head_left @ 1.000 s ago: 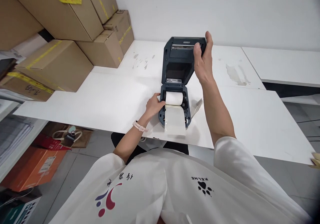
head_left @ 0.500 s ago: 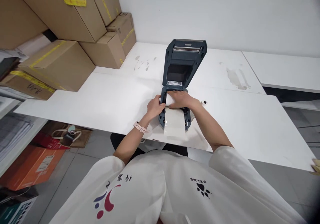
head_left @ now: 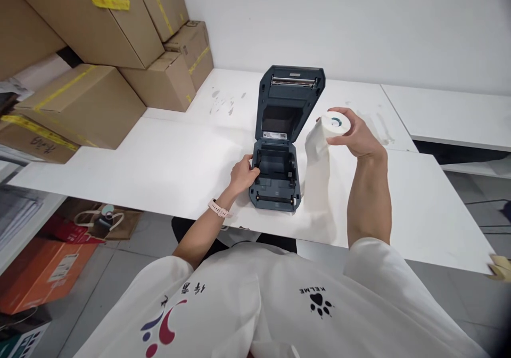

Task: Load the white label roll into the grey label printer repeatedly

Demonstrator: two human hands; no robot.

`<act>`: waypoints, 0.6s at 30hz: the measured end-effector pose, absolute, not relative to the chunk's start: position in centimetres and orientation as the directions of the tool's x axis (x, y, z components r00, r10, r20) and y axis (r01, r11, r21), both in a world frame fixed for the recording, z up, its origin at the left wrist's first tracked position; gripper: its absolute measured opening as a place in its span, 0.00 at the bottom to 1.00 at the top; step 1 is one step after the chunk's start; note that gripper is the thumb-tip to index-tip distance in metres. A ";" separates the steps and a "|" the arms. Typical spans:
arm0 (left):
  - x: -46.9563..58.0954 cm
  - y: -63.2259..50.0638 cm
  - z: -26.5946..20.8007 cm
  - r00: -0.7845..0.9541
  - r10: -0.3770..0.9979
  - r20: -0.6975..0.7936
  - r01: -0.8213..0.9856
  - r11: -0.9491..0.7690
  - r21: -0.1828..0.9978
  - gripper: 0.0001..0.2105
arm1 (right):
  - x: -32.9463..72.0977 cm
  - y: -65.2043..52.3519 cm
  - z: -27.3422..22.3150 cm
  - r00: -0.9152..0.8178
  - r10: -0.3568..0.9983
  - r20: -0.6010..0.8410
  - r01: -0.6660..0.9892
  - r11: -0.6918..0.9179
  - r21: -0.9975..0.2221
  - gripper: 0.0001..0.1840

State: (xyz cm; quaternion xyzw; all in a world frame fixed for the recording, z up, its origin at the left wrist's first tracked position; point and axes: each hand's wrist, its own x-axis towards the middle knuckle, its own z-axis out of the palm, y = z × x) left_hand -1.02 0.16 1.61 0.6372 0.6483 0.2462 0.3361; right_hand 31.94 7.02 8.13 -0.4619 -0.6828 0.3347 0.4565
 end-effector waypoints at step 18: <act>-0.9 0.0 1.5 0.037 0.993 -0.115 0.596 0.070 0.800 0.27 | 35.5 5.3 -1.7 -0.107 0.991 0.082 0.086 0.091 -0.992 0.39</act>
